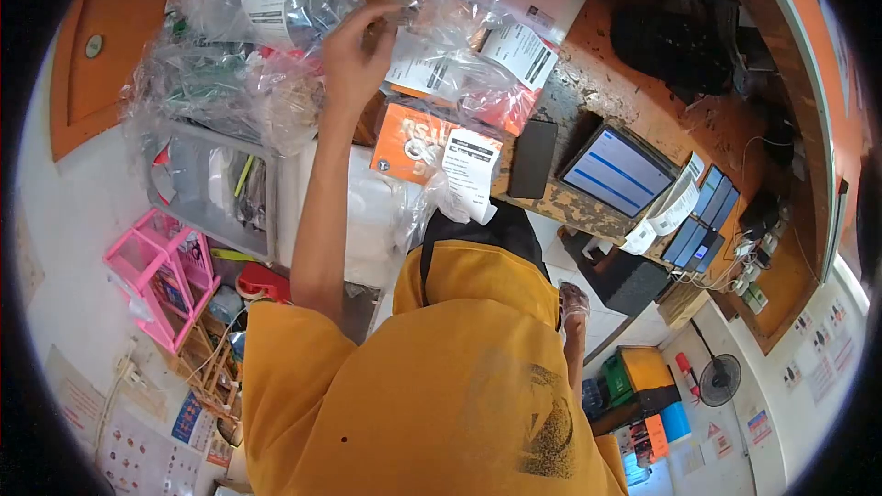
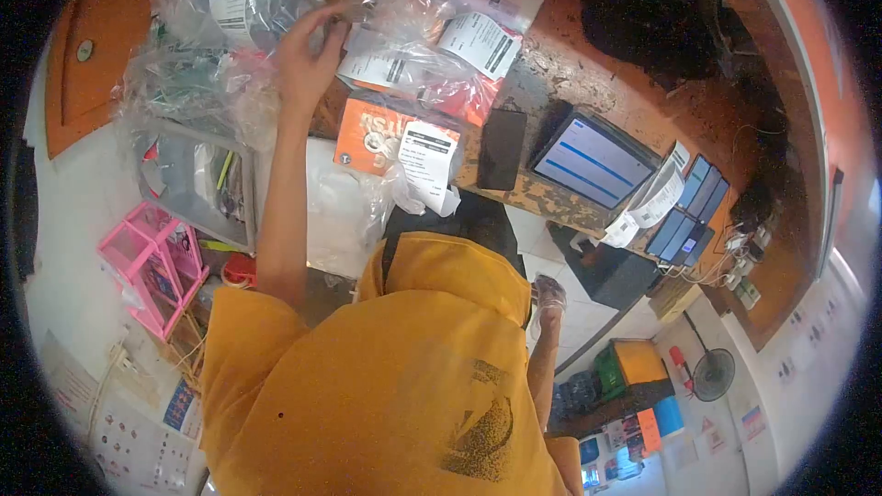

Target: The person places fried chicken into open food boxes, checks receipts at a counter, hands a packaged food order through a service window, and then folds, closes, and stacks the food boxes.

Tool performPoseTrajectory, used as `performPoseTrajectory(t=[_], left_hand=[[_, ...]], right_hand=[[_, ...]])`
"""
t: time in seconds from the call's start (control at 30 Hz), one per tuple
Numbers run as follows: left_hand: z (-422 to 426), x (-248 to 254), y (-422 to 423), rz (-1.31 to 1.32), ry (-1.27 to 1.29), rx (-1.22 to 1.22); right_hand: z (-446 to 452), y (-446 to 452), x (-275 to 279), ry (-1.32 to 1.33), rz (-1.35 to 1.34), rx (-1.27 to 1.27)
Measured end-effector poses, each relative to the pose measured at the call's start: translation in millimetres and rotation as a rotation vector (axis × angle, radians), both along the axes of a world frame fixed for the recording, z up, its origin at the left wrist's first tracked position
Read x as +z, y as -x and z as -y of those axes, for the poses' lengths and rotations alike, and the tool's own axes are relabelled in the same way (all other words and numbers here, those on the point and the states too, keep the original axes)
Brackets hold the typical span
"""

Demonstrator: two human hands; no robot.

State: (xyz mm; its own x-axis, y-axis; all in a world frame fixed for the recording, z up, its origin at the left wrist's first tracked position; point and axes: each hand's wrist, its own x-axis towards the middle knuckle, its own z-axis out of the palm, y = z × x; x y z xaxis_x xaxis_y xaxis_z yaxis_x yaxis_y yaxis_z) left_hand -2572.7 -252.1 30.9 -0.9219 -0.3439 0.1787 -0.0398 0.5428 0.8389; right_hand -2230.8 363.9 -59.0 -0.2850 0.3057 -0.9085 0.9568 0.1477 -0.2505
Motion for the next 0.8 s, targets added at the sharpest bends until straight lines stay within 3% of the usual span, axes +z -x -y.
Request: performPoseTrajectory(t=[0.17, 0.27, 0.37, 0.47, 0.53, 0.6, 0.67, 0.8], left_hand=[[5, -27, -64, -0.077, -0.205, 0.262], [3, -18, -70, -0.012, -0.092, 0.239], [9, -24, -61, 0.065, -0.038, 0.060], [9, -34, -43, 0.035, 0.335, -0.208], [5, -34, -25, 0.074, 0.427, -0.298], [7, -35, 1, 0.078, 0.482, -0.384], [13, -38, 30, 0.116, 0.323, -0.498], [16, -35, 77, 0.269, 0.073, -0.628]], right_hand=[[18, 22, 18, -0.069, -0.055, 0.237], [-24, -9, -35, -0.128, -0.157, 0.534], [-21, -8, -40, -0.064, -0.189, 0.432], [3, 6, -15, 0.014, -0.196, 0.177], [4, 10, -12, -0.070, -0.198, 0.428], [4, 9, -11, -0.094, -0.182, 0.477], [0, 1, -16, -0.057, -0.150, 0.326], [-30, -35, -48, -0.113, -0.173, 0.627]])
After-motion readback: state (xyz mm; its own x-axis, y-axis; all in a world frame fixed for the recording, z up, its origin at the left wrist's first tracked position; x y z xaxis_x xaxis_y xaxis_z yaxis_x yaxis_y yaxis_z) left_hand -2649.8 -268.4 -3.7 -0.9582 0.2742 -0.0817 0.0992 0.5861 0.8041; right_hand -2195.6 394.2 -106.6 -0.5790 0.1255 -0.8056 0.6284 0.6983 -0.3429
